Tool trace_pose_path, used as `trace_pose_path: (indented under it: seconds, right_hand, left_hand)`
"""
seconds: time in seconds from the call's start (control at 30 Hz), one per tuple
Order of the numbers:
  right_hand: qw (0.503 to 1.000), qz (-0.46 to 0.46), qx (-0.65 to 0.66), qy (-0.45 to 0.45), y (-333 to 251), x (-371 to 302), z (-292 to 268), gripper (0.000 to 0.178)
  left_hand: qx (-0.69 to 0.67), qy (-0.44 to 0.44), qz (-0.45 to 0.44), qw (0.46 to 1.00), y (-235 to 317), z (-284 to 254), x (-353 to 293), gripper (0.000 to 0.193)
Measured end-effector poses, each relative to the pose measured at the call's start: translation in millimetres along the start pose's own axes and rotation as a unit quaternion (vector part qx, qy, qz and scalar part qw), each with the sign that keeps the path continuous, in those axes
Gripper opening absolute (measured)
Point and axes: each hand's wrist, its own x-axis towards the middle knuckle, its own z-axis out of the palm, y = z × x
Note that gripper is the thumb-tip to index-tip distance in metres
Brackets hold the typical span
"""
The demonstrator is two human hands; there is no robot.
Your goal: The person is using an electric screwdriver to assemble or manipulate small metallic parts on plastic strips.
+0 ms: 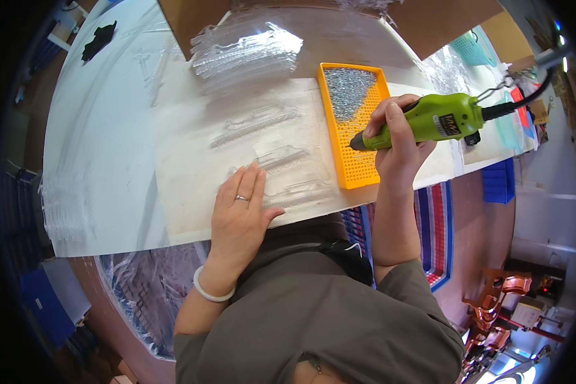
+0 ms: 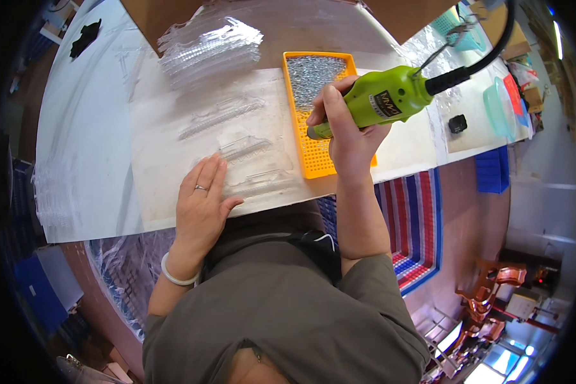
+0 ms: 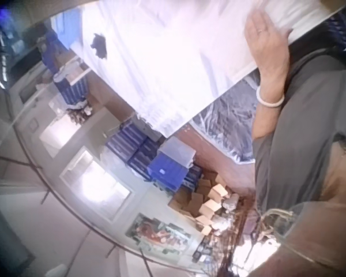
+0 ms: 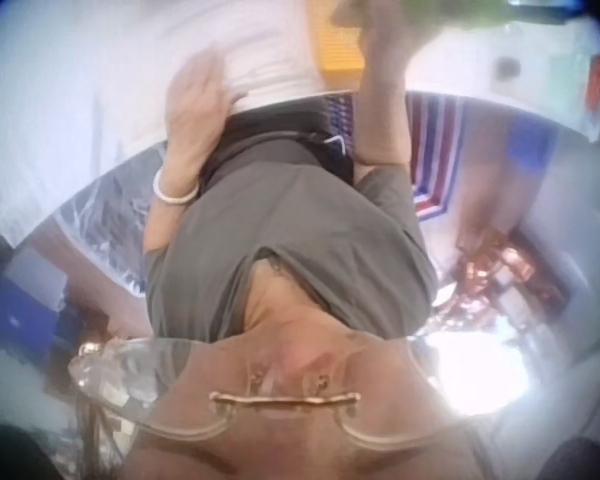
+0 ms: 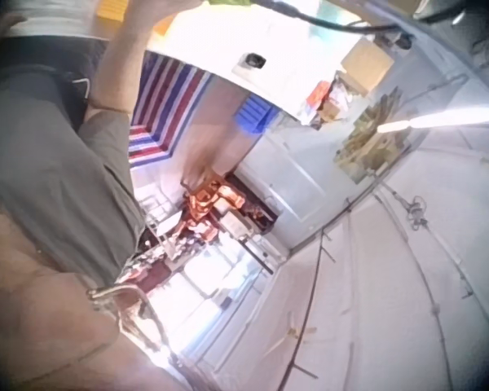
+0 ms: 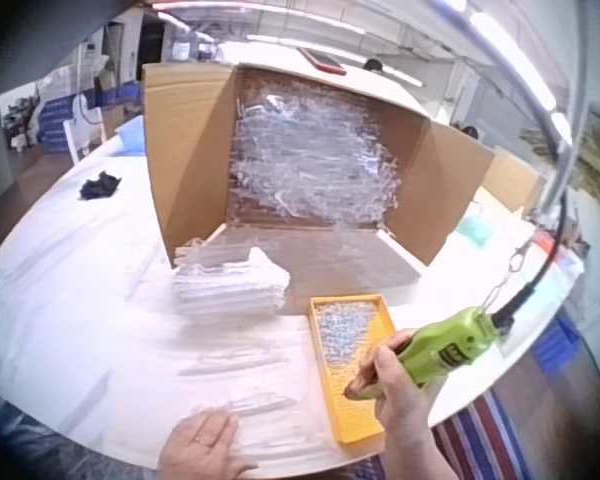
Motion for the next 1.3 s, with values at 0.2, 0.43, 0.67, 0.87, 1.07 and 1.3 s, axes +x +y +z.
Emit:
trace_pose_path:
  seconds: [0.2, 0.43, 0.67, 0.87, 1.07, 1.3]
  right_hand:
    - [0.994, 0.03, -0.077, 0.067, 3.7, -14.0, -19.5, 0.004]
    - [0.993, 0.036, -0.076, 0.085, 5.7, -16.7, -29.5, 0.004]
    - [0.995, 0.054, -0.042, 0.076, 7.8, -18.2, -33.9, 0.01]
    - [0.997, 0.048, -0.037, 0.057, 8.7, -17.6, -32.9, 0.01]
    - [0.995, 0.055, -0.045, 0.064, 9.1, -19.5, -32.9, 0.011]
    - [0.994, 0.073, -0.058, 0.056, 10.0, -14.8, -30.4, 0.008]
  left_hand:
    - [0.0, -0.002, -0.01, 1.0, 1.6, 2.5, 0.2, 0.063]
    - [0.008, -0.006, 0.0, 1.0, 4.6, 3.4, 2.8, 0.064]
    - [0.019, -0.007, 0.001, 1.0, 5.7, 4.1, 1.6, 0.064]
    - [0.02, -0.01, 0.0, 1.0, 4.6, 5.3, 0.7, 0.064]
    - [0.017, -0.011, -0.001, 1.0, 5.2, 5.7, 2.2, 0.064]
    - [0.026, -0.002, -0.015, 1.0, 9.2, 3.5, -1.5, 0.069]
